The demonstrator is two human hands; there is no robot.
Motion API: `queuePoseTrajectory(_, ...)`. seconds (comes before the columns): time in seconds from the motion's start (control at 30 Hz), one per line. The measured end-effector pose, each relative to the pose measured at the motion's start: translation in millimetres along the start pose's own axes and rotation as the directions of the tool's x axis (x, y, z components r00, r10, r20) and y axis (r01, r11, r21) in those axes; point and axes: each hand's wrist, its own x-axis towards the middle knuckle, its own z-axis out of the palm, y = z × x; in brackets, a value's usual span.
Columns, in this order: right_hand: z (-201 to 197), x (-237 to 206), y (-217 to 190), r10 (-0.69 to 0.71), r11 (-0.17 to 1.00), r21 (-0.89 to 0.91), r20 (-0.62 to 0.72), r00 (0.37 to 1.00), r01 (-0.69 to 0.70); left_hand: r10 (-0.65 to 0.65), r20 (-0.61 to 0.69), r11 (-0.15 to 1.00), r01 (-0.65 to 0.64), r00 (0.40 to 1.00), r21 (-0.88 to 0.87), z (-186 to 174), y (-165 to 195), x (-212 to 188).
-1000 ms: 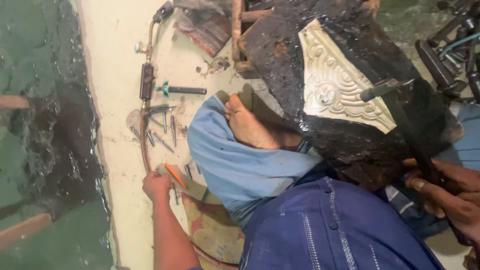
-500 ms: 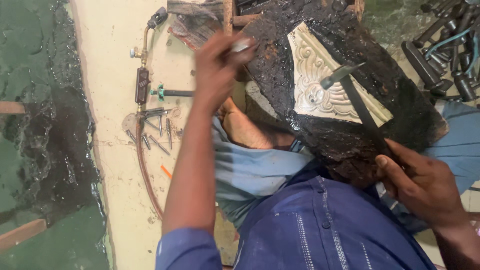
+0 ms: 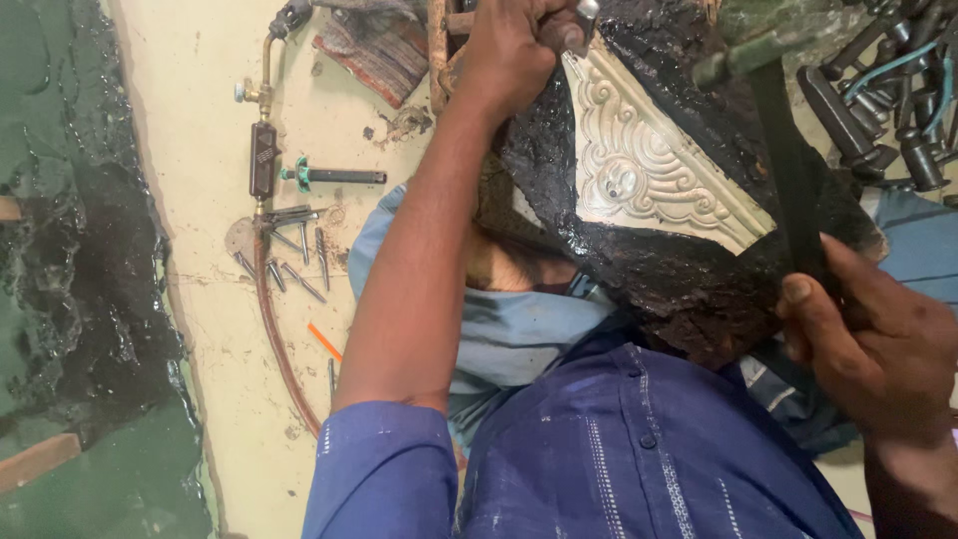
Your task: The person sits on the floor with a dark board on their lap holding a white embossed metal panel. They hold a punch against the panel with one hand and repeatedly strike it with a hammer, working the raised decorative pattern, occasionally repositioning the punch and picking up small punch bits from the floor.
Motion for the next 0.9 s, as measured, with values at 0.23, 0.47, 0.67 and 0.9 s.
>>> queuePoseTrajectory(0.23,2.6,27.1,-33.7,-0.248,0.969,-0.014,-0.044,0.968,0.248,0.150,-0.093,0.973,-0.130,0.984,0.190,11.3,-41.3,8.8)
queuePoseTrajectory(0.47,15.8,67.1,-53.8,-0.580,0.783,-0.270,0.012,0.815,0.561,0.271,-0.145,0.902,-0.199,0.952,0.384,23.0,-47.3,-0.1)
queuePoseTrajectory(0.67,18.5,68.9,-45.4,-0.624,0.750,-0.292,-0.019,0.781,0.593,0.067,-0.124,0.980,-0.042,0.990,0.194,18.0,-32.3,-3.7)
queuePoseTrajectory(0.9,15.0,72.1,-38.2,-0.632,0.683,-0.458,0.018,0.775,0.568,0.092,-0.107,0.991,-0.081,0.990,0.104,10.4,-17.9,-5.8)
